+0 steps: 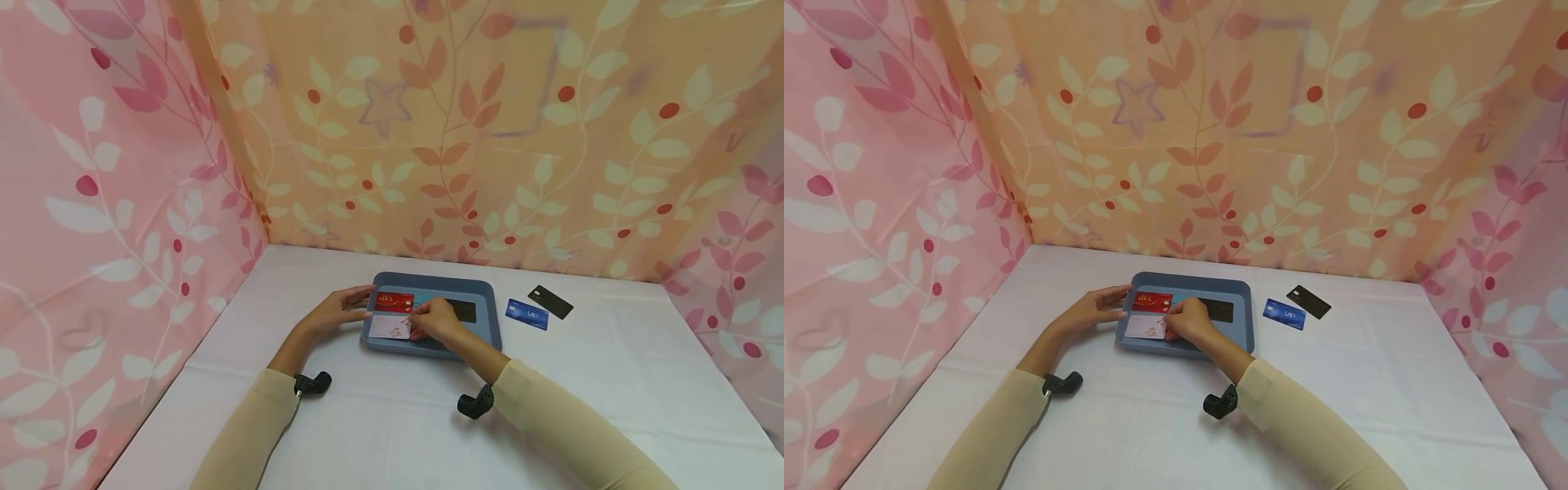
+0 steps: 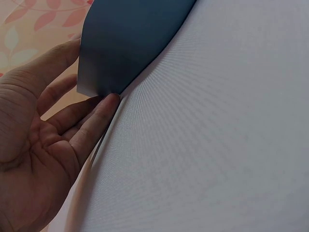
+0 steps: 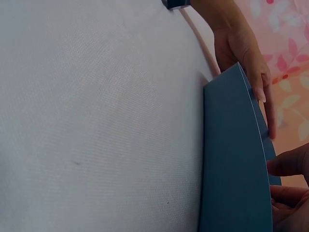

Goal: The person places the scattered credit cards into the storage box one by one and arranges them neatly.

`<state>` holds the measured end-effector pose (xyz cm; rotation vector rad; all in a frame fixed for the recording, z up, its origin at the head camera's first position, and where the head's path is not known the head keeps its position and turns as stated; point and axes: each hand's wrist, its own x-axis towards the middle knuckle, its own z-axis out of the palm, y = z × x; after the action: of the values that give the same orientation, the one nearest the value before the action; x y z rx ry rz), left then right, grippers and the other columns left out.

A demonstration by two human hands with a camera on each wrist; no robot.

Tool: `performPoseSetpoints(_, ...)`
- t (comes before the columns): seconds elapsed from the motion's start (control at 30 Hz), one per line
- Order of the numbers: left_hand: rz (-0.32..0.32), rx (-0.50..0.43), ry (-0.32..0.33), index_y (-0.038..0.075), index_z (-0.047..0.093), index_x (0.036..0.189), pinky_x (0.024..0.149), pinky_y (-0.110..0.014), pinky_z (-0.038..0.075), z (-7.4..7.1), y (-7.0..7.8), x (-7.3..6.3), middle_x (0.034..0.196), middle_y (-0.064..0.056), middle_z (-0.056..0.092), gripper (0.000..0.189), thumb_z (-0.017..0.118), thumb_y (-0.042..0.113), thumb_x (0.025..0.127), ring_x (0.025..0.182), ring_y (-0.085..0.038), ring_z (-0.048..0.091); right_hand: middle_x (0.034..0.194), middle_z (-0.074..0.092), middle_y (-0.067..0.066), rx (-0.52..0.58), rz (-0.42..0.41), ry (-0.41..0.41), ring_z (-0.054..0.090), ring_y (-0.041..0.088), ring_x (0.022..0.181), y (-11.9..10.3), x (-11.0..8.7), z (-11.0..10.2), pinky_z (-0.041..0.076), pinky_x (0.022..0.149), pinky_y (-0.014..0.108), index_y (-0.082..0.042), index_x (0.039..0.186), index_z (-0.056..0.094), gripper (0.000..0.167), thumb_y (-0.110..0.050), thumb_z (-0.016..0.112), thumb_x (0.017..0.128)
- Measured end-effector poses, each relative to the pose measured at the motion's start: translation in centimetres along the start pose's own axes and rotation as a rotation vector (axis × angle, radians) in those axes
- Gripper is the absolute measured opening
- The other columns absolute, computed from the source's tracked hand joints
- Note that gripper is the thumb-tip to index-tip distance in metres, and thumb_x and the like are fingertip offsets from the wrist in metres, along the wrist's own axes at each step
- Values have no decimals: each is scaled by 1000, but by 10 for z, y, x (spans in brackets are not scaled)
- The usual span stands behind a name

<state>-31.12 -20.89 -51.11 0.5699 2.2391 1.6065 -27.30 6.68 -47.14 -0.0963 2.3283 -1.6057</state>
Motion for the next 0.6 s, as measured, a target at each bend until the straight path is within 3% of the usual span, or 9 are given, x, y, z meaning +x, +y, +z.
performPoseSetpoints(0.37,-12,3,5,15,43,155,115,-46,39,0,3,-1,153,-5,50,72,77,24,92,138,-25,50,87,74,19,-19,-10,-2,74,28,70,-1,-4,-1,62,66,34,12,110,71,22,-5,63,98)
performPoseSetpoints(0.6,-9,15,15,19,46,154,114,-46,39,0,2,-1,154,-4,49,71,78,25,91,139,-25,50,93,73,23,38,-13,-3,74,31,71,-2,-8,-5,62,68,38,13,117,67,27,-7,65,98)
